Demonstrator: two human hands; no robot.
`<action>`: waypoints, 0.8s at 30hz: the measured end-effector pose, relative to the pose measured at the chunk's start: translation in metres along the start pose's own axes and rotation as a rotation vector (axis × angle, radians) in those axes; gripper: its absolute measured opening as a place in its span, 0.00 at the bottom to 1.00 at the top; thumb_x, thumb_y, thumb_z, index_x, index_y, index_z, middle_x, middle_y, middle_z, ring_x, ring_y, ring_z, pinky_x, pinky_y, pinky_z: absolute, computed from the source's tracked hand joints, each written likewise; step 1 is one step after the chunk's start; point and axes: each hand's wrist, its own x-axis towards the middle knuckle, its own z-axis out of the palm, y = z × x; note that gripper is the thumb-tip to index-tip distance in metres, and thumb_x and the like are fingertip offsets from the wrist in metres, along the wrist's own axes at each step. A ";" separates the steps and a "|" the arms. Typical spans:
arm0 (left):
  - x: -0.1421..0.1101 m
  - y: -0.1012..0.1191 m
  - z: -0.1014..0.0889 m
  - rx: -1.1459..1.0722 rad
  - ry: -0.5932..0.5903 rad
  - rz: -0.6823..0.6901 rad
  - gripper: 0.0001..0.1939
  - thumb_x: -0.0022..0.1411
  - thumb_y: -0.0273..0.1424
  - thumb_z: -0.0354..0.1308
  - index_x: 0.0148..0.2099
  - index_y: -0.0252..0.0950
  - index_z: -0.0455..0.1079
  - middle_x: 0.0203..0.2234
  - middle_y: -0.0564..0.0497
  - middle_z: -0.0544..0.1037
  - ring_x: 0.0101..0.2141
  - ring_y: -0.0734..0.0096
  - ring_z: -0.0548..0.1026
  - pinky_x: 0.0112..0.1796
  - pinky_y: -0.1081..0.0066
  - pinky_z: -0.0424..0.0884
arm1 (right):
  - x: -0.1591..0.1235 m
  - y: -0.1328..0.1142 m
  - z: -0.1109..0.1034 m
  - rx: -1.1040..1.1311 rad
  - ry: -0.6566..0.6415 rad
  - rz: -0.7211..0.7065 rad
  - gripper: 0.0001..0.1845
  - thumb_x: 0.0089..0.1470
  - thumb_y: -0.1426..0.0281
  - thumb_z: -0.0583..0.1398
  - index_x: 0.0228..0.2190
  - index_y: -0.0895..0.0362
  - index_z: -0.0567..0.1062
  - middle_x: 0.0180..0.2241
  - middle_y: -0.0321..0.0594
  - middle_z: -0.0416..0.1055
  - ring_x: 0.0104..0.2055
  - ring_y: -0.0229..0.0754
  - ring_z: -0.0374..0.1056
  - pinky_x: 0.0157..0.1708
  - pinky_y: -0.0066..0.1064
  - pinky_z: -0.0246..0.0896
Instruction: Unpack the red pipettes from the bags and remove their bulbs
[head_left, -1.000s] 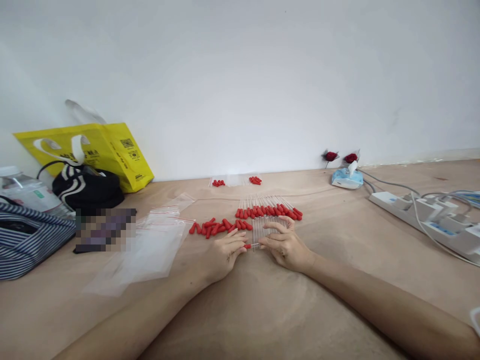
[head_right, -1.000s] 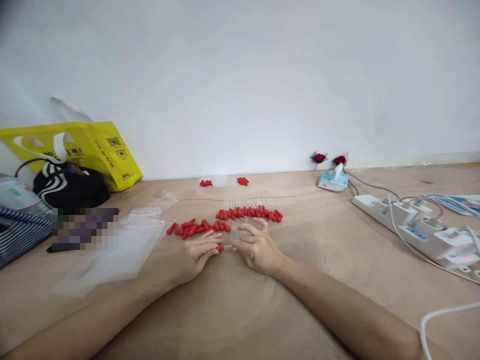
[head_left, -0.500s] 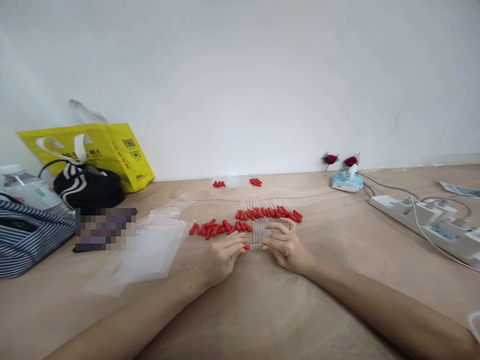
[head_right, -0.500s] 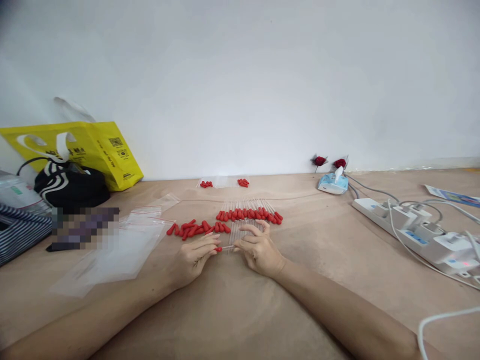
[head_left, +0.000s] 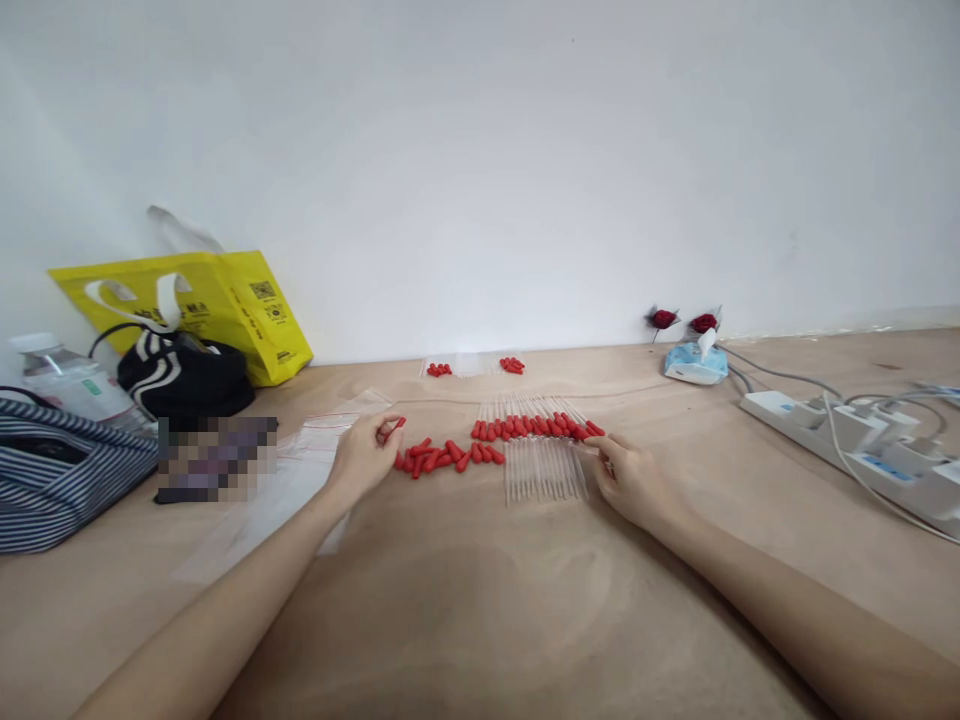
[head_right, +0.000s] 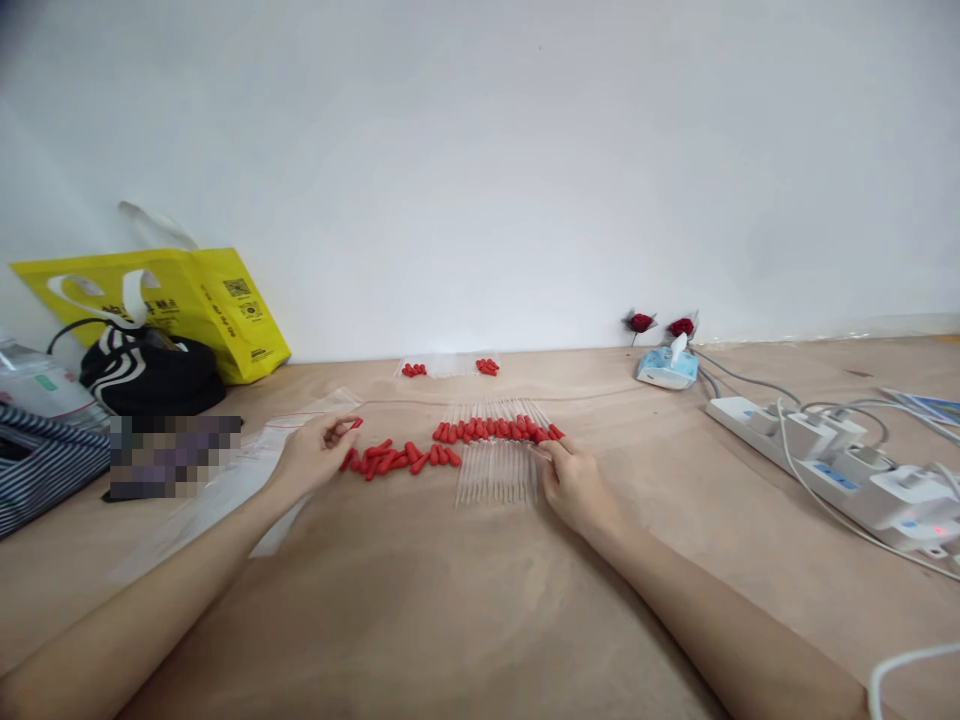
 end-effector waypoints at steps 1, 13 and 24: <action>0.003 -0.005 -0.001 0.009 -0.042 -0.063 0.16 0.51 0.33 0.51 0.42 0.32 0.68 0.25 0.51 0.73 0.27 0.70 0.72 0.31 0.73 0.67 | -0.001 0.001 0.000 -0.019 -0.003 0.007 0.11 0.50 0.74 0.49 0.30 0.58 0.71 0.28 0.41 0.68 0.26 0.39 0.65 0.26 0.29 0.59; 0.004 0.003 -0.003 0.104 -0.141 -0.123 0.17 0.52 0.41 0.50 0.35 0.35 0.71 0.28 0.49 0.77 0.31 0.66 0.73 0.32 0.73 0.66 | 0.000 0.008 0.031 -0.059 -0.053 0.006 0.13 0.47 0.80 0.48 0.30 0.61 0.70 0.32 0.47 0.64 0.34 0.42 0.64 0.32 0.32 0.60; 0.044 0.062 0.055 0.150 -0.427 -0.106 0.14 0.50 0.38 0.51 0.23 0.35 0.72 0.14 0.50 0.74 0.22 0.67 0.73 0.24 0.73 0.64 | -0.006 0.001 0.023 -0.124 -0.243 0.038 0.15 0.54 0.71 0.45 0.41 0.57 0.65 0.42 0.48 0.62 0.43 0.46 0.59 0.36 0.39 0.54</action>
